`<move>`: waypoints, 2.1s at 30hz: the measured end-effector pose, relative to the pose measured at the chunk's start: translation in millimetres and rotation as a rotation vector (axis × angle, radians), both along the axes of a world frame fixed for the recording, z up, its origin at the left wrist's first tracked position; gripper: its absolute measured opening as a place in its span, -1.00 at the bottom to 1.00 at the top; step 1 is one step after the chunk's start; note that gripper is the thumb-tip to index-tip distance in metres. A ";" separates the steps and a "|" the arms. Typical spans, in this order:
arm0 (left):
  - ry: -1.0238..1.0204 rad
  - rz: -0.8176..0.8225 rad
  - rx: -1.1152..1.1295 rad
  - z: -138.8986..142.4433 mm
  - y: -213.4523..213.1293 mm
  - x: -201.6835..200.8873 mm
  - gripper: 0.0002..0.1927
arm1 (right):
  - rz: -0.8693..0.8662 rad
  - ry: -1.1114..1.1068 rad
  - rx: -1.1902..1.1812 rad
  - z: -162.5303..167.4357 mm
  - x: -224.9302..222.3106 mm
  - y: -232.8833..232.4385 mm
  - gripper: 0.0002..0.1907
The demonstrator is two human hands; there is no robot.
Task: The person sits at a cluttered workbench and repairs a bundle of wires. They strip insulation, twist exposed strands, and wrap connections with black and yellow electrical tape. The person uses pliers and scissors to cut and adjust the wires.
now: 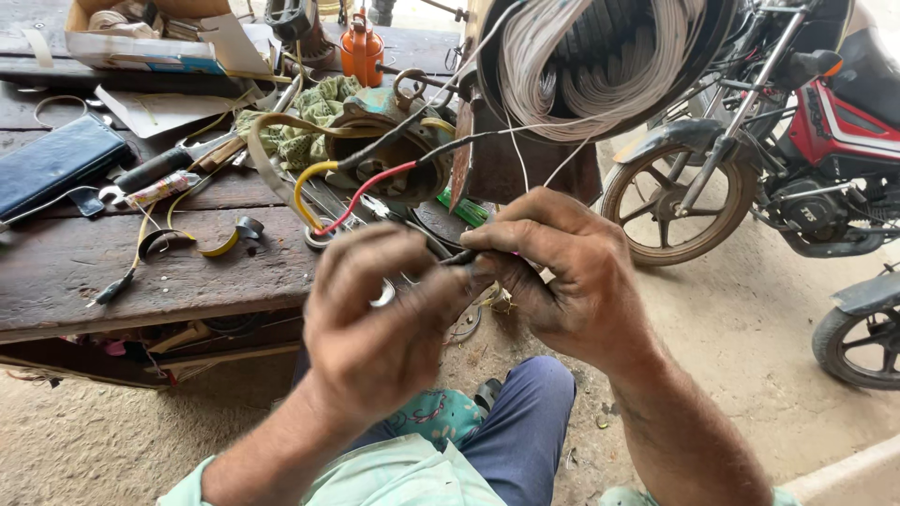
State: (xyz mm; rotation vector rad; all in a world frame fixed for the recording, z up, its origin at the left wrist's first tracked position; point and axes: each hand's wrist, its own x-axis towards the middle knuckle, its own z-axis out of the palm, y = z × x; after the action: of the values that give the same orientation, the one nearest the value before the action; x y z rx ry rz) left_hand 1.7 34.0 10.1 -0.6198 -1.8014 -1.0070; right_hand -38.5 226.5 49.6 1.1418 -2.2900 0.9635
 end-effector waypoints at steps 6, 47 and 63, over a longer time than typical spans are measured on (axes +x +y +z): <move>-0.822 -0.432 0.372 14.8 -18.3 -31.3 -0.87 | -0.049 0.310 0.144 -6.2 -0.4 -5.9 -0.70; 0.258 0.156 -0.425 -18.4 -20.8 4.6 -0.68 | 0.044 -0.234 -0.069 5.9 4.3 -5.4 -0.86; -0.661 -0.098 0.129 17.5 -18.5 -7.4 -0.87 | 0.131 0.235 0.043 -8.9 -2.6 -0.7 -0.72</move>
State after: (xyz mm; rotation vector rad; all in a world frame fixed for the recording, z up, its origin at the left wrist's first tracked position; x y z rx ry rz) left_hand -5.6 15.4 27.6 -0.3087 -2.2577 -1.5051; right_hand -41.1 225.8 40.8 1.3599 -2.0788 0.7825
